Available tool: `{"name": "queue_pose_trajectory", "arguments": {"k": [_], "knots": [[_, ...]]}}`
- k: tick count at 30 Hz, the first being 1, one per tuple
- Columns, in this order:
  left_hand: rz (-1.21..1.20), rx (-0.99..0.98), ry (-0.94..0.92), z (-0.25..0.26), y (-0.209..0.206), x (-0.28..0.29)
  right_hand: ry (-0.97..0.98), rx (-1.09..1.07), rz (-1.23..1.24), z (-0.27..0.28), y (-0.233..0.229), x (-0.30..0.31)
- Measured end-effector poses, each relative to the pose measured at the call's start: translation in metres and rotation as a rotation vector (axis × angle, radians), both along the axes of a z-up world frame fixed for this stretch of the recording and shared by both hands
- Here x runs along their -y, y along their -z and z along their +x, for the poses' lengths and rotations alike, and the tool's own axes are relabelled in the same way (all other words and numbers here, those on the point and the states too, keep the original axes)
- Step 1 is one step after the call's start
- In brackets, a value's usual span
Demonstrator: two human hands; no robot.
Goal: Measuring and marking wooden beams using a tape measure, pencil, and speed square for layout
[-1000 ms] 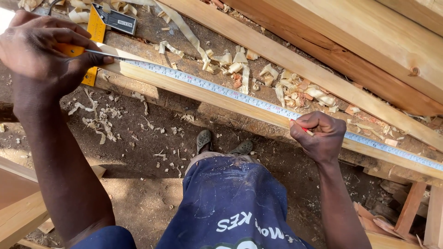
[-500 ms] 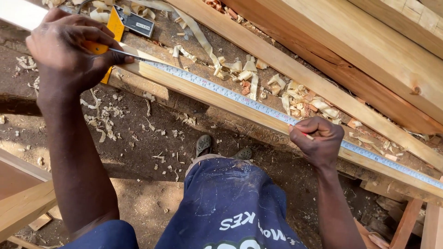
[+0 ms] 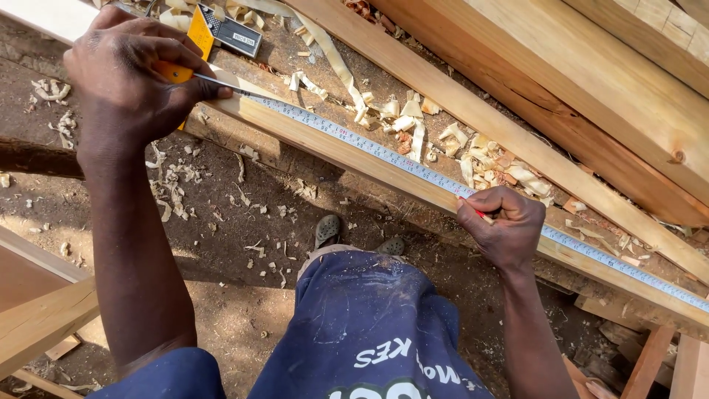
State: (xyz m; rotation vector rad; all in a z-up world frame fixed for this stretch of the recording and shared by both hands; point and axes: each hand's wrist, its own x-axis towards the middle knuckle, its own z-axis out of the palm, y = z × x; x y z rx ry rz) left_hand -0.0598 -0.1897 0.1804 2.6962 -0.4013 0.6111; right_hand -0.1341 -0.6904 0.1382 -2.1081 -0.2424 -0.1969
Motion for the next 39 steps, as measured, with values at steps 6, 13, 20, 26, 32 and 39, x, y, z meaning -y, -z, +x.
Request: {"name": "queue_pose_trajectory", "arguments": {"k": [6, 13, 20, 26, 32, 39], "knots": [[0.032, -0.069, -0.088, 0.001, -0.005, 0.006, -0.038, -0.055, 0.136, 0.003, -0.001, 0.000], [-0.052, -0.085, -0.081, 0.004, -0.001, 0.005, -0.010, 0.032, 0.116, 0.011, -0.001, -0.040], [-0.014, 0.000, -0.073, 0.004, 0.002, 0.005, -0.038, 0.059, 0.041, 0.015, 0.003, -0.048], [0.007, 0.092, -0.046, 0.007, 0.008, 0.002, -0.056, 0.105, -0.017, 0.017, 0.006, -0.043], [-0.041, 0.033, -0.045, 0.007, 0.005, 0.003, -0.111, 0.035, 0.150, 0.019, 0.005, -0.044], [-0.105, -0.062, -0.093, 0.007, 0.001, 0.009, -0.085, 0.114, 0.160, 0.027, 0.003, -0.083]]}}
